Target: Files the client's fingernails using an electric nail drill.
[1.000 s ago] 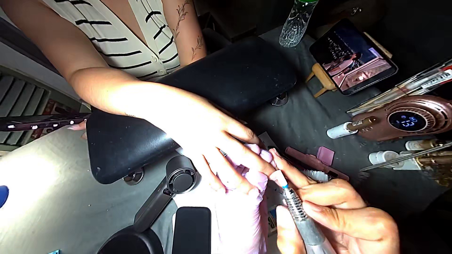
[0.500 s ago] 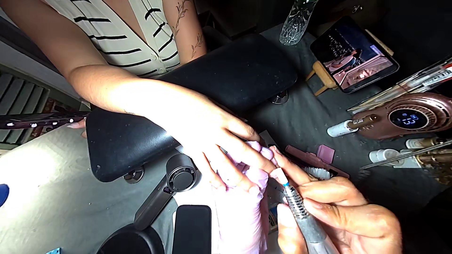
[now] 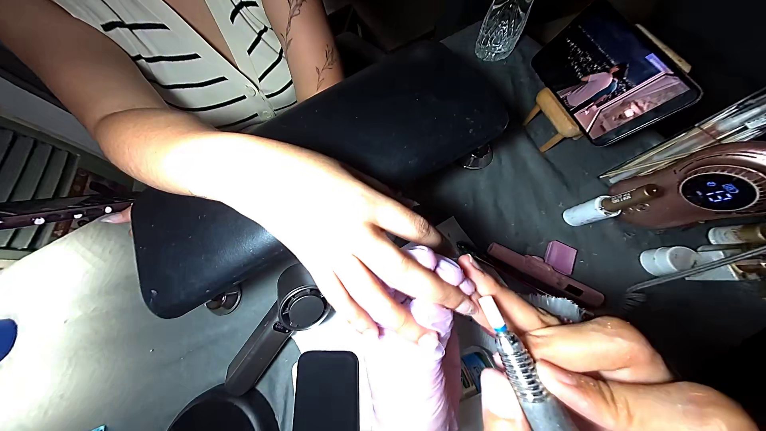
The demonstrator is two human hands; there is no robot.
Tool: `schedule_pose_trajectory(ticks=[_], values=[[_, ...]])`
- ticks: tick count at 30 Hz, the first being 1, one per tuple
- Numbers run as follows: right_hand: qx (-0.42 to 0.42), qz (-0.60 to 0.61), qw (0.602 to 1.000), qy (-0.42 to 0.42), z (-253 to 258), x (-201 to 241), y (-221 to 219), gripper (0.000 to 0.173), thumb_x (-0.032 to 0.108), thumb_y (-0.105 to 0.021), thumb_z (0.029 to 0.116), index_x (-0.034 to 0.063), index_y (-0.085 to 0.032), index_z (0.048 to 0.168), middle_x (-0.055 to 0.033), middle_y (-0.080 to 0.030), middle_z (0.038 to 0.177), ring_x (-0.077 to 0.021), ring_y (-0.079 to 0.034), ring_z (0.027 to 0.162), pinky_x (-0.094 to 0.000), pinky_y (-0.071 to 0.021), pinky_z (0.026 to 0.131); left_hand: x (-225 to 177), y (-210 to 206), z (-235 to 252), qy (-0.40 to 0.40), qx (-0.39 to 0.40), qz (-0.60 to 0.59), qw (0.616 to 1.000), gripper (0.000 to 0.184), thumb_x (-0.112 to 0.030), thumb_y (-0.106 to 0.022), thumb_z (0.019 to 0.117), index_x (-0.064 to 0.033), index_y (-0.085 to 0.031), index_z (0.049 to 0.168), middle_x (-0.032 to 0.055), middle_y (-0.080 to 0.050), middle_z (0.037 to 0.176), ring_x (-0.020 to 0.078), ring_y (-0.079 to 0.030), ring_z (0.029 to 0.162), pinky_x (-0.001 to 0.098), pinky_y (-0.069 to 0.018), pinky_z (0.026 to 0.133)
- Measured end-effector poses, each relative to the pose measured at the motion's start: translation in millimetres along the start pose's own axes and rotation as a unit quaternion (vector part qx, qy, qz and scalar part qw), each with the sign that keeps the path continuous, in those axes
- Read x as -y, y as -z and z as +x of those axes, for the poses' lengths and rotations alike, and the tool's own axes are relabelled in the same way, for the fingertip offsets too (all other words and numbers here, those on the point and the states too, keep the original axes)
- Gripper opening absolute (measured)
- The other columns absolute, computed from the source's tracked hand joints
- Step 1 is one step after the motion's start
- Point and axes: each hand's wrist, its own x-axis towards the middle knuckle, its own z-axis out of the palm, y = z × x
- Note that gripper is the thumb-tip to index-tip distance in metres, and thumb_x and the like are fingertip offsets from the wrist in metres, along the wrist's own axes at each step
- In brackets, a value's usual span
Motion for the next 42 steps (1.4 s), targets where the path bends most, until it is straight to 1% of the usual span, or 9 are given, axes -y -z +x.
schedule_pose_trajectory(ticks=[6,10,16,20,25,33,36,40,42], values=[[-0.007,0.016,1.000,0.000,2,0,-5,0.014,-0.005,-0.065,0.0903,-0.0007,-0.053,0.096,-0.0132,-0.067,0.121,-0.0224,-0.062,0.130,-0.0388,-0.0564,0.107,-1,-2,1,-0.009,-0.015,0.020,1.000,0.016,0.009,-0.065,0.0887,0.0006,-0.064,0.103,0.0086,-0.073,0.093,0.0117,-0.072,0.093,0.0251,-0.0593,0.085],[0.011,-0.006,1.000,-0.014,3,4,-1,0.015,-0.003,-0.066,0.0918,-0.0006,-0.052,0.097,-0.0130,-0.067,0.121,-0.0215,-0.062,0.131,-0.0366,-0.0558,0.107,-1,-1,0,-0.008,-0.013,0.002,1.000,0.015,0.003,-0.070,0.0892,0.0013,-0.065,0.104,0.0101,-0.073,0.095,0.0136,-0.072,0.095,0.0269,-0.0592,0.087],[0.007,-0.026,1.000,0.011,-1,-1,-1,0.017,0.000,-0.066,0.0927,0.0006,-0.053,0.103,-0.0110,-0.064,0.116,-0.0203,-0.063,0.128,-0.0363,-0.0575,0.104,0,1,-5,-0.005,-0.031,-0.011,0.999,0.029,0.002,-0.074,0.0866,-0.0005,-0.061,0.113,0.0106,-0.073,0.102,0.0164,-0.072,0.100,0.0297,-0.0592,0.090],[0.011,-0.016,1.000,0.008,0,0,-1,0.016,0.001,-0.066,0.0934,0.0005,-0.053,0.103,-0.0116,-0.064,0.116,-0.0220,-0.063,0.128,-0.0377,-0.0580,0.104,-2,0,-5,-0.005,-0.030,0.013,0.999,0.023,-0.001,-0.072,0.0893,-0.0019,-0.063,0.111,0.0073,-0.073,0.099,0.0128,-0.072,0.097,0.0268,-0.0592,0.088],[0.012,-0.011,1.000,0.005,1,1,0,0.015,0.000,-0.064,0.0925,-0.0005,-0.052,0.102,-0.0120,-0.064,0.113,-0.0213,-0.064,0.125,-0.0382,-0.0576,0.104,-2,1,-4,-0.002,-0.030,0.001,1.000,0.020,0.001,-0.073,0.0874,-0.0007,-0.065,0.105,0.0094,-0.073,0.097,0.0145,-0.073,0.094,0.0294,-0.0602,0.087],[0.012,-0.032,0.999,0.014,1,1,0,0.016,0.001,-0.065,0.0929,-0.0006,-0.053,0.102,-0.0130,-0.066,0.113,-0.0217,-0.064,0.126,-0.0371,-0.0576,0.104,-1,0,-5,-0.007,-0.036,0.021,0.999,0.022,0.004,-0.069,0.0890,-0.0012,-0.061,0.109,0.0078,-0.072,0.096,0.0126,-0.072,0.093,0.0273,-0.0597,0.086],[0.010,-0.026,1.000,-0.001,2,4,1,0.014,0.003,-0.064,0.0941,0.0005,-0.053,0.102,-0.0115,-0.066,0.112,-0.0198,-0.066,0.122,-0.0364,-0.0584,0.103,-1,1,-4,-0.009,-0.035,0.018,0.999,0.024,0.000,-0.074,0.0871,-0.0006,-0.063,0.109,0.0088,-0.073,0.097,0.0147,-0.073,0.094,0.0297,-0.0601,0.087],[-0.025,0.002,0.998,-0.052,7,12,2,0.015,0.008,-0.066,0.0938,0.0033,-0.054,0.101,-0.0072,-0.068,0.107,-0.0159,-0.069,0.112,-0.0366,-0.0592,0.100,0,3,-1,-0.036,-0.009,0.058,0.998,0.018,0.005,-0.069,0.0889,-0.0017,-0.064,0.105,0.0067,-0.072,0.094,0.0099,-0.071,0.092,0.0244,-0.0587,0.085],[-0.019,0.007,0.998,-0.055,10,13,2,0.014,0.007,-0.064,0.0947,0.0023,-0.052,0.099,-0.0081,-0.068,0.108,-0.0163,-0.069,0.116,-0.0354,-0.0591,0.102,0,3,-1,-0.043,-0.011,0.072,0.996,0.020,0.007,-0.068,0.0880,-0.0020,-0.063,0.105,0.0060,-0.072,0.093,0.0092,-0.071,0.092,0.0236,-0.0587,0.085]])
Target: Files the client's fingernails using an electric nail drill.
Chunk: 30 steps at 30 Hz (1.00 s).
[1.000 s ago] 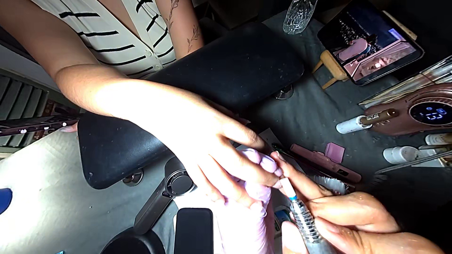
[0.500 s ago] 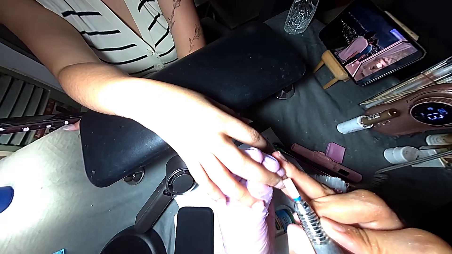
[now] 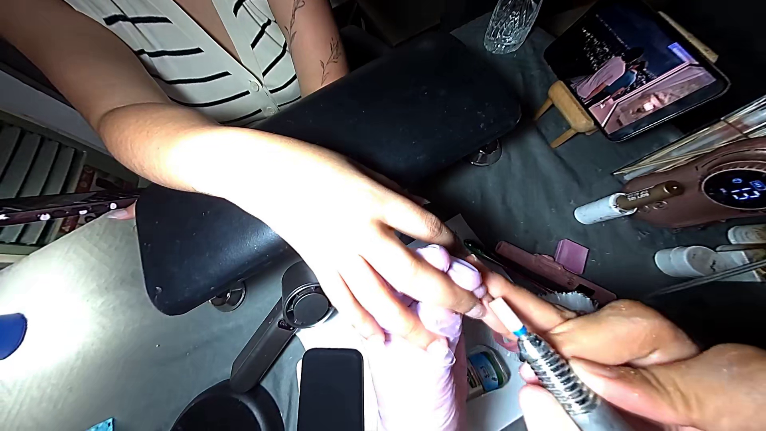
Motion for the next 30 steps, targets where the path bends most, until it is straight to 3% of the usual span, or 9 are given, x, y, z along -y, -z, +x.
schedule_pose_trajectory(ticks=[5,8,11,15,22,26,30], values=[[0.006,-0.028,1.000,0.003,0.1,-0.6,1.6,0.013,0.009,-0.064,0.0960,0.0024,-0.053,0.098,-0.0084,-0.068,0.107,-0.0151,-0.069,0.115,-0.0342,-0.0600,0.100,-2.6,-3.4,0.8,0.004,-0.004,-0.010,1.000,0.019,0.006,-0.069,0.0889,-0.0054,-0.064,0.104,0.0028,-0.071,0.093,0.0073,-0.070,0.093,0.0221,-0.0573,0.087],[0.012,-0.034,0.999,0.008,0.3,-1.6,3.4,0.013,0.007,-0.065,0.0949,0.0013,-0.053,0.098,-0.0101,-0.068,0.105,-0.0154,-0.069,0.112,-0.0345,-0.0595,0.099,-2.1,0.5,-1.2,0.010,0.009,-0.029,0.999,0.023,0.003,-0.069,0.0905,-0.0062,-0.063,0.110,0.0025,-0.072,0.099,0.0072,-0.070,0.098,0.0223,-0.0564,0.090],[0.009,-0.038,0.999,0.006,0.5,-1.4,2.8,0.014,0.009,-0.066,0.0949,0.0014,-0.054,0.099,-0.0097,-0.067,0.103,-0.0151,-0.069,0.109,-0.0342,-0.0598,0.098,-1.8,0.8,-0.6,-0.002,0.001,-0.006,1.000,0.022,0.004,-0.070,0.0895,-0.0026,-0.061,0.109,0.0061,-0.072,0.099,0.0100,-0.070,0.098,0.0245,-0.0576,0.089],[0.012,-0.029,0.999,0.003,1.4,-1.1,1.6,0.015,0.011,-0.065,0.0956,0.0030,-0.053,0.100,-0.0081,-0.069,0.108,-0.0163,-0.069,0.116,-0.0354,-0.0598,0.101,-3.1,-0.2,-1.5,0.003,-0.015,0.010,1.000,0.019,0.008,-0.066,0.0892,-0.0022,-0.062,0.105,0.0050,-0.072,0.096,0.0082,-0.070,0.096,0.0230,-0.0575,0.089],[0.005,-0.044,0.999,0.008,2.3,0.0,-0.7,0.015,0.010,-0.064,0.0959,0.0027,-0.052,0.100,-0.0089,-0.068,0.105,-0.0160,-0.070,0.113,-0.0357,-0.0604,0.100,-1.5,2.3,-1.3,-0.016,0.008,0.007,1.000,0.026,0.005,-0.069,0.0889,-0.0019,-0.058,0.111,0.0059,-0.071,0.100,0.0099,-0.070,0.099,0.0236,-0.0575,0.089],[0.002,-0.060,0.998,0.004,1.0,0.0,-0.1,0.018,0.018,-0.066,0.0960,0.0049,-0.055,0.101,-0.0053,-0.067,0.102,-0.0130,-0.070,0.108,-0.0343,-0.0614,0.097,-2.3,0.4,-0.2,-0.017,-0.006,0.012,1.000,0.022,0.008,-0.070,0.0858,-0.0024,-0.062,0.104,0.0053,-0.072,0.096,0.0087,-0.071,0.095,0.0227,-0.0584,0.087],[0.008,-0.042,0.999,0.010,3.0,0.3,0.6,0.014,0.010,-0.064,0.0954,0.0028,-0.053,0.099,-0.0076,-0.068,0.102,-0.0154,-0.071,0.110,-0.0370,-0.0605,0.100,-2.2,1.7,-3.7,-0.001,-0.011,0.001,1.000,0.022,0.007,-0.069,0.0882,-0.0021,-0.061,0.107,0.0047,-0.072,0.098,0.0080,-0.070,0.096,0.0225,-0.0576,0.088]])
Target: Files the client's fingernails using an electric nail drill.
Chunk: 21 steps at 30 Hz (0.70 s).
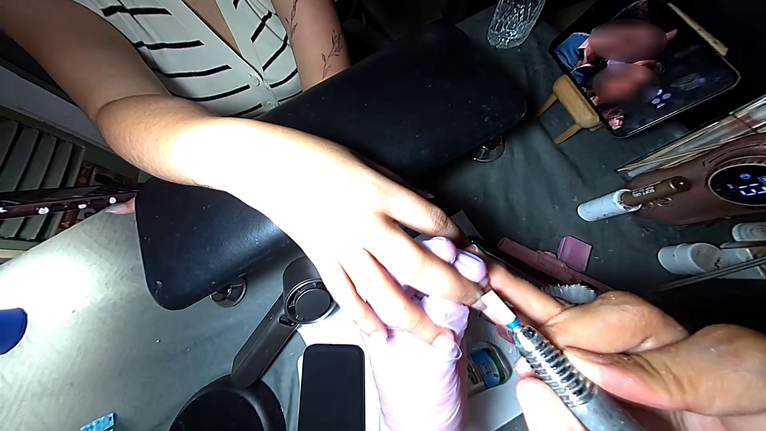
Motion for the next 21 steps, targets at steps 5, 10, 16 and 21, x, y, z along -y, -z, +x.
schedule_pose_trajectory(ticks=[5,10,16,21], values=[[-0.003,0.040,0.999,-0.002,0.6,-0.3,0.9,0.011,0.008,-0.063,0.0958,0.0028,-0.053,0.099,-0.0070,-0.067,0.106,-0.0164,-0.070,0.114,-0.0368,-0.0597,0.102,0.3,-1.4,-0.1,0.016,-0.001,-0.038,0.999,0.024,0.008,-0.067,0.0886,0.0032,-0.061,0.111,0.0113,-0.073,0.099,0.0144,-0.072,0.098,0.0275,-0.0586,0.089],[0.008,0.036,0.999,0.010,0.1,-1.8,0.5,0.014,0.010,-0.065,0.0959,0.0029,-0.052,0.100,-0.0076,-0.068,0.110,-0.0175,-0.068,0.119,-0.0375,-0.0584,0.104,-2.4,-3.0,0.2,0.023,-0.005,-0.031,0.999,0.022,0.008,-0.067,0.0897,0.0022,-0.061,0.110,0.0107,-0.074,0.099,0.0135,-0.073,0.097,0.0263,-0.0590,0.088],[-0.001,0.006,1.000,0.018,-0.9,-3.2,-0.8,0.018,0.015,-0.067,0.0955,0.0039,-0.054,0.100,-0.0071,-0.069,0.108,-0.0163,-0.070,0.114,-0.0353,-0.0603,0.100,-2.5,-2.5,1.0,0.027,-0.002,-0.028,0.999,0.022,0.009,-0.066,0.0888,0.0030,-0.061,0.110,0.0112,-0.073,0.098,0.0136,-0.073,0.096,0.0259,-0.0592,0.087],[0.014,-0.010,1.000,0.023,0.7,-2.6,1.6,0.015,0.012,-0.064,0.0962,0.0032,-0.053,0.100,-0.0074,-0.068,0.108,-0.0142,-0.069,0.115,-0.0333,-0.0586,0.102,-3.7,-4.2,0.1,0.033,-0.009,-0.021,0.999,0.021,0.012,-0.060,0.0912,0.0039,-0.059,0.110,0.0120,-0.074,0.099,0.0139,-0.073,0.097,0.0257,-0.0592,0.088]])
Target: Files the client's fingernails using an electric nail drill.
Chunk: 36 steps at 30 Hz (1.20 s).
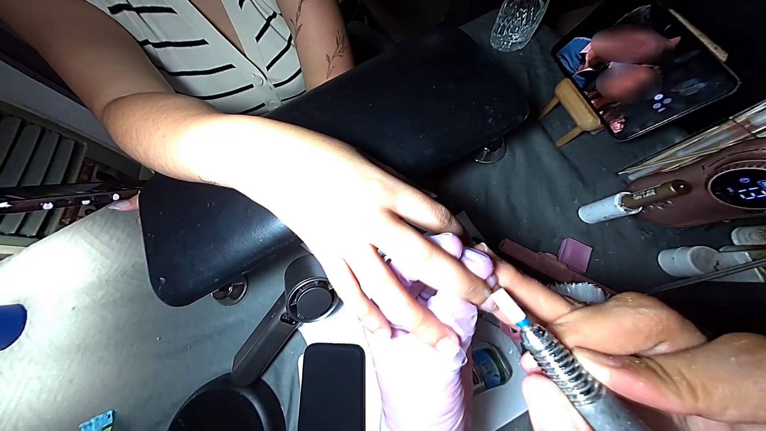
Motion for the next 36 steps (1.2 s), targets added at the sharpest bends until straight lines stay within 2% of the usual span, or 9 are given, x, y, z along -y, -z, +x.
schedule_pose_trajectory(ticks=[7,10,13,15,18,24,26,32,36], values=[[0.004,0.025,1.000,0.003,-0.7,-1.1,0.5,0.016,0.011,-0.066,0.0953,0.0020,-0.055,0.102,-0.0084,-0.069,0.109,-0.0170,-0.068,0.118,-0.0366,-0.0582,0.104,0.1,0.8,-1.7,0.004,-0.001,0.005,1.000,0.025,0.010,-0.065,0.0895,0.0028,-0.058,0.113,0.0109,-0.073,0.102,0.0136,-0.073,0.099,0.0263,-0.0591,0.089],[0.005,0.039,0.999,-0.006,-0.3,0.5,2.1,0.011,0.003,-0.063,0.0948,0.0014,-0.054,0.101,-0.0094,-0.069,0.109,-0.0202,-0.068,0.121,-0.0393,-0.0589,0.104,2.8,3.1,-1.7,0.000,0.009,-0.008,1.000,0.027,0.008,-0.067,0.0898,0.0029,-0.057,0.114,0.0126,-0.073,0.104,0.0158,-0.073,0.100,0.0285,-0.0593,0.089],[0.008,0.019,1.000,-0.018,2.1,3.4,4.5,0.008,0.005,-0.060,0.0954,0.0035,-0.053,0.099,-0.0063,-0.066,0.105,-0.0154,-0.069,0.113,-0.0345,-0.0608,0.100,2.0,3.9,-1.1,0.000,0.014,-0.011,1.000,0.029,0.004,-0.072,0.0872,0.0035,-0.059,0.113,0.0133,-0.073,0.103,0.0176,-0.073,0.100,0.0299,-0.0592,0.090],[-0.003,0.016,1.000,-0.004,1.7,2.0,4.2,0.010,0.007,-0.063,0.0946,0.0031,-0.056,0.099,-0.0069,-0.068,0.105,-0.0175,-0.071,0.112,-0.0365,-0.0620,0.098,0.7,2.8,-1.2,0.002,0.012,-0.016,1.000,0.030,0.003,-0.074,0.0862,0.0033,-0.060,0.112,0.0131,-0.073,0.102,0.0173,-0.073,0.100,0.0297,-0.0589,0.090],[-0.001,0.027,1.000,0.012,1.6,-1.7,3.0,0.013,0.007,-0.066,0.0946,0.0027,-0.054,0.098,-0.0090,-0.069,0.107,-0.0223,-0.071,0.116,-0.0406,-0.0617,0.101,-0.5,1.8,-2.6,0.013,0.007,-0.040,0.999,0.030,0.001,-0.074,0.0877,0.0034,-0.058,0.113,0.0147,-0.073,0.103,0.0183,-0.073,0.100,0.0296,-0.0594,0.090],[-0.011,0.009,1.000,0.013,-0.3,-2.7,1.2,0.013,0.008,-0.066,0.0946,0.0036,-0.055,0.100,-0.0077,-0.069,0.104,-0.0197,-0.070,0.114,-0.0388,-0.0605,0.100,-0.1,1.5,-2.1,0.022,0.003,-0.049,0.999,0.030,0.000,-0.074,0.0873,0.0041,-0.058,0.112,0.0161,-0.073,0.101,0.0202,-0.074,0.099,0.0314,-0.0600,0.089],[-0.007,0.002,1.000,0.009,-0.3,-2.1,1.5,0.015,0.010,-0.067,0.0950,0.0038,-0.055,0.101,-0.0074,-0.069,0.105,-0.0190,-0.070,0.114,-0.0382,-0.0602,0.101,-0.6,1.1,-1.9,0.021,0.006,-0.038,0.999,0.031,0.001,-0.075,0.0867,0.0032,-0.058,0.113,0.0151,-0.073,0.102,0.0197,-0.074,0.100,0.0314,-0.0600,0.090],[0.014,0.018,1.000,0.001,-2.5,-1.8,6.3,0.012,0.002,-0.063,0.0945,0.0035,-0.057,0.105,-0.0087,-0.070,0.114,-0.0214,-0.068,0.121,-0.0383,-0.0591,0.103,0.1,1.2,-0.8,0.003,0.015,-0.015,1.000,0.030,-0.002,-0.076,0.0866,-0.0011,-0.062,0.113,0.0083,-0.074,0.103,0.0138,-0.073,0.099,0.0278,-0.0588,0.091],[0.022,0.025,0.999,-0.002,-1.2,-1.8,7.8,0.011,0.006,-0.064,0.0953,0.0037,-0.057,0.104,-0.0079,-0.071,0.113,-0.0208,-0.068,0.121,-0.0375,-0.0595,0.103,-0.1,0.2,-1.7,0.002,0.006,-0.021,1.000,0.028,0.002,-0.075,0.0859,0.0024,-0.062,0.111,0.0115,-0.074,0.100,0.0161,-0.073,0.098,0.0290,-0.0589,0.091]])
